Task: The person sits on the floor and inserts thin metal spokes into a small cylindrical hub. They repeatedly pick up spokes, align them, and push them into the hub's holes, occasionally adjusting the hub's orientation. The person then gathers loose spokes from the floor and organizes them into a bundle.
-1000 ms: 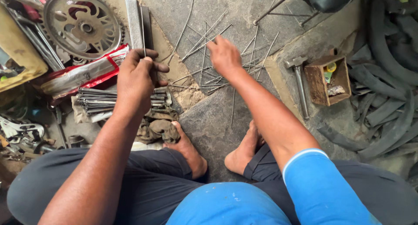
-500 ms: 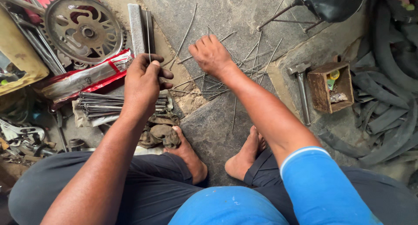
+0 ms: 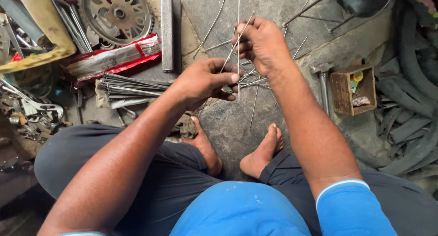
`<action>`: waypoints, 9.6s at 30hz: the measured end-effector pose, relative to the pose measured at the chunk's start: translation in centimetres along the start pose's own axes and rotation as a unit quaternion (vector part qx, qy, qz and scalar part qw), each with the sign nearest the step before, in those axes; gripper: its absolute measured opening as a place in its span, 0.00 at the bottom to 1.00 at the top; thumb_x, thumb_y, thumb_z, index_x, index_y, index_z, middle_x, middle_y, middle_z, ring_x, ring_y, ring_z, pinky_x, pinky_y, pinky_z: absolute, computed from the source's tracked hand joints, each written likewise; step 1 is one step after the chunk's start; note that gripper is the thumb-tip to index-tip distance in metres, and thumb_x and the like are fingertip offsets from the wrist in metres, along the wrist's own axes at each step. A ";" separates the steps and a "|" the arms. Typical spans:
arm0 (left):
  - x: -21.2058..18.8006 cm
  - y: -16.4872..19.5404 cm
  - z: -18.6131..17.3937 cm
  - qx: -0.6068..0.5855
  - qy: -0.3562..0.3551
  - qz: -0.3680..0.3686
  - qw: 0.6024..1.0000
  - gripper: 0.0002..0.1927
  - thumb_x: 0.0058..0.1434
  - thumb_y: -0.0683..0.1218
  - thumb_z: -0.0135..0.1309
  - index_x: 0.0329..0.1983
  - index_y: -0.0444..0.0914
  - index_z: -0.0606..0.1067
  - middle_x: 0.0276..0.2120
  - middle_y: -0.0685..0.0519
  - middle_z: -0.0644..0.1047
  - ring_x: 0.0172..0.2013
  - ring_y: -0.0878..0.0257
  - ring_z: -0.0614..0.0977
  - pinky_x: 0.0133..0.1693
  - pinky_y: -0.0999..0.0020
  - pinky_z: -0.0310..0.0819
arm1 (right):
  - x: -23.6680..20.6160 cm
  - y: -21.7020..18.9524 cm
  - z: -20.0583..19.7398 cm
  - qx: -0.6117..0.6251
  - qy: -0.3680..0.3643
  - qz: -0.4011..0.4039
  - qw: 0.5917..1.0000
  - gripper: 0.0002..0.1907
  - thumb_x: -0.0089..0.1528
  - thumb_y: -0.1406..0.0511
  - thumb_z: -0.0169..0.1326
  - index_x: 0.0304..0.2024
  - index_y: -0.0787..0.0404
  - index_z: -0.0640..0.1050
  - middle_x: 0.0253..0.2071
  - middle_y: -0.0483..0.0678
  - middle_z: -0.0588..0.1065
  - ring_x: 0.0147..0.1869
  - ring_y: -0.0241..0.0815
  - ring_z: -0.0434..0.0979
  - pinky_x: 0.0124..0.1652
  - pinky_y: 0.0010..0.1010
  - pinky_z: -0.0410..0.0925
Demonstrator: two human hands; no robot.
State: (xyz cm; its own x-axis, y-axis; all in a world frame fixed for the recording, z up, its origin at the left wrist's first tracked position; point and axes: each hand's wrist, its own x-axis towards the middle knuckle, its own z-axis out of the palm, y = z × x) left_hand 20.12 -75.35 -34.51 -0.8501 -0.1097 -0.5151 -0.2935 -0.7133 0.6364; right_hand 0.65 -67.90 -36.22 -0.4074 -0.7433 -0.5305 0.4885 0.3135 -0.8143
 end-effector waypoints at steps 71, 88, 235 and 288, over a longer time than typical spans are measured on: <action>-4.2 0.7 4.4 0.053 -0.121 0.098 0.986 0.23 0.64 0.37 0.54 0.63 0.33 0.73 0.39 0.56 0.73 0.40 0.68 0.78 0.46 0.68 0.81 | -11.3 -3.0 -5.1 0.131 0.036 -0.310 0.941 0.13 0.78 0.62 0.56 0.61 0.60 0.72 0.37 0.49 0.75 0.37 0.41 0.77 0.39 0.34 0.72; -4.3 0.5 4.2 0.109 -0.057 0.163 0.979 0.17 0.61 0.33 0.53 0.54 0.34 0.72 0.42 0.54 0.75 0.42 0.68 0.79 0.49 0.68 0.83 | -20.6 0.8 -7.0 0.100 0.115 -0.276 0.949 0.06 0.77 0.66 0.52 0.55 0.59 0.72 0.47 0.55 0.79 0.49 0.48 0.82 0.52 0.39 0.76; 0.0 -6.0 -9.3 0.317 0.343 0.134 0.874 0.13 0.72 0.46 0.47 0.47 0.33 0.78 0.29 0.53 0.78 0.28 0.68 0.78 0.32 0.70 0.70 | 1.8 14.0 -1.4 -0.601 0.078 -0.227 0.762 0.08 0.65 0.64 0.55 0.45 0.55 0.81 0.38 0.54 0.76 0.41 0.53 0.78 0.39 0.44 0.71; -3.3 -2.4 -1.4 0.055 -0.118 -0.008 0.991 0.12 0.65 0.48 0.58 0.45 0.34 0.76 0.34 0.52 0.80 0.36 0.62 0.85 0.41 0.67 0.83 | -5.0 3.5 0.6 0.156 -0.094 -0.084 0.980 0.14 0.73 0.66 0.52 0.59 0.65 0.71 0.37 0.50 0.77 0.37 0.38 0.78 0.39 0.29 0.74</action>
State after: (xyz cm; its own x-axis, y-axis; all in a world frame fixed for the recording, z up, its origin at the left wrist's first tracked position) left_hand 24.28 -74.24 -35.15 -0.9196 0.0755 -0.3856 -0.3429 -0.6332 0.6939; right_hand 4.87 -63.43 -36.32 -0.3672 -0.8738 -0.3187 0.6507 0.0035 -0.7593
